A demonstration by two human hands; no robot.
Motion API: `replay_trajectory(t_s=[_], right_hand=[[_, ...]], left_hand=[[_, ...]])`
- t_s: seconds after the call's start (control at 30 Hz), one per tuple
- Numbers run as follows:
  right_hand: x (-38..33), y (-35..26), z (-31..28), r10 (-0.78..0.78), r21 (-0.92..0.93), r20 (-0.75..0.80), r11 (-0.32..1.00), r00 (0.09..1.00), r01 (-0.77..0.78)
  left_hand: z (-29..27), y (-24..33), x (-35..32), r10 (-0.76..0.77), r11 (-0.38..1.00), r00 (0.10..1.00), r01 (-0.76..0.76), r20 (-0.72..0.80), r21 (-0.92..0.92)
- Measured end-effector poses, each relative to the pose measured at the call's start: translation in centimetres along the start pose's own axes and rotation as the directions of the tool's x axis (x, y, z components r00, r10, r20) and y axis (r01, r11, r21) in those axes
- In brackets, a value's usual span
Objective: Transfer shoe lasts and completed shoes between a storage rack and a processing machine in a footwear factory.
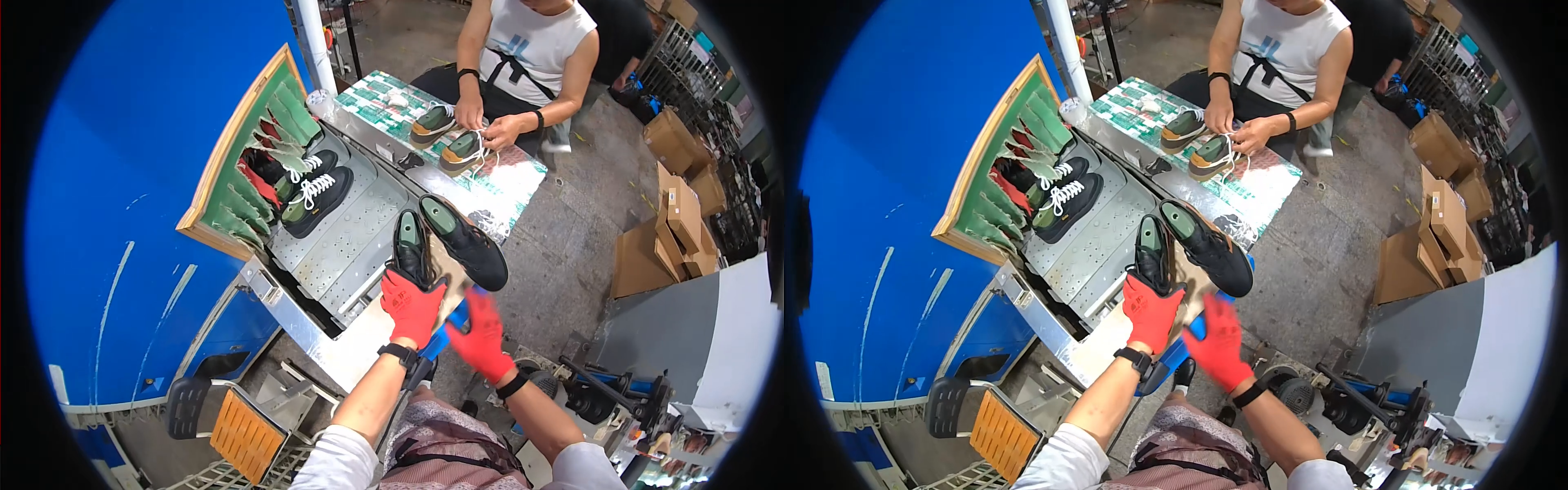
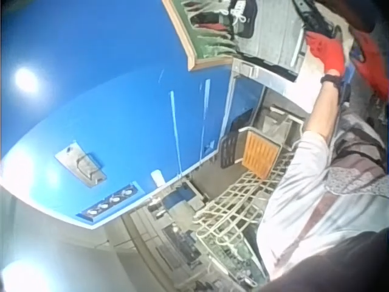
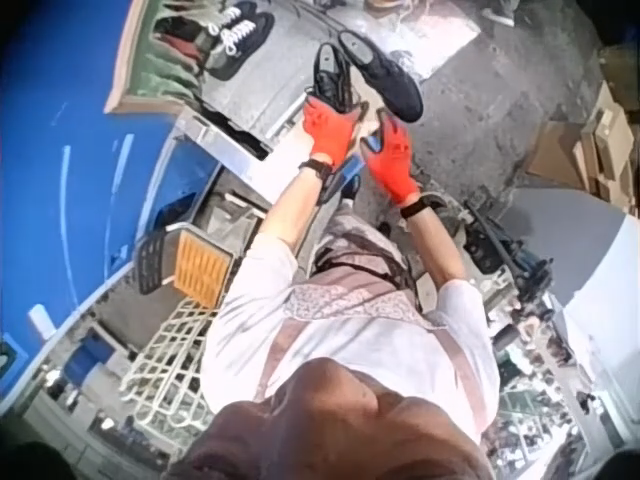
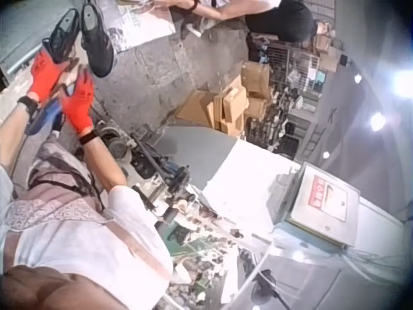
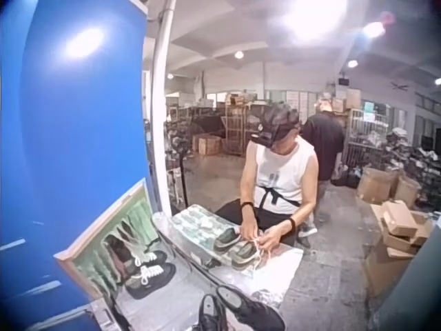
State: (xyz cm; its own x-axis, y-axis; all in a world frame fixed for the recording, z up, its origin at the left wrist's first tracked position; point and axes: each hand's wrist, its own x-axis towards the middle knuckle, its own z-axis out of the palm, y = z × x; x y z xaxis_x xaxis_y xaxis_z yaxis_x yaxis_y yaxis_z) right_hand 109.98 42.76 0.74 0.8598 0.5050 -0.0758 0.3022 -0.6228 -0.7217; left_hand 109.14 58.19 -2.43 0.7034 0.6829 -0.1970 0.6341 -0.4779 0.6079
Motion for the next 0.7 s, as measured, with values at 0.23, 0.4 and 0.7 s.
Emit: replay_trajectory(t_s=[0.23,0.4,0.7], right_hand=[[13.0,2.2,-3.3,-0.103,-0.277,-0.331,0.961,0.938,0.007],[11.4,0.9,-2.8,0.130,0.007,-0.284,0.991,0.950,-0.133],[-14.2,5.5,-5.9,0.461,0.270,-0.454,0.886,0.762,-0.376]], left_hand=[[1.8,0.8,1.0,0.100,0.957,0.948,-0.176,-0.303,-0.233],[0.8,-0.6,1.2,0.133,0.943,0.947,-0.212,-0.293,-0.258],[-6.5,2.0,-10.4,0.429,0.569,0.884,-0.424,-0.185,-0.705]])
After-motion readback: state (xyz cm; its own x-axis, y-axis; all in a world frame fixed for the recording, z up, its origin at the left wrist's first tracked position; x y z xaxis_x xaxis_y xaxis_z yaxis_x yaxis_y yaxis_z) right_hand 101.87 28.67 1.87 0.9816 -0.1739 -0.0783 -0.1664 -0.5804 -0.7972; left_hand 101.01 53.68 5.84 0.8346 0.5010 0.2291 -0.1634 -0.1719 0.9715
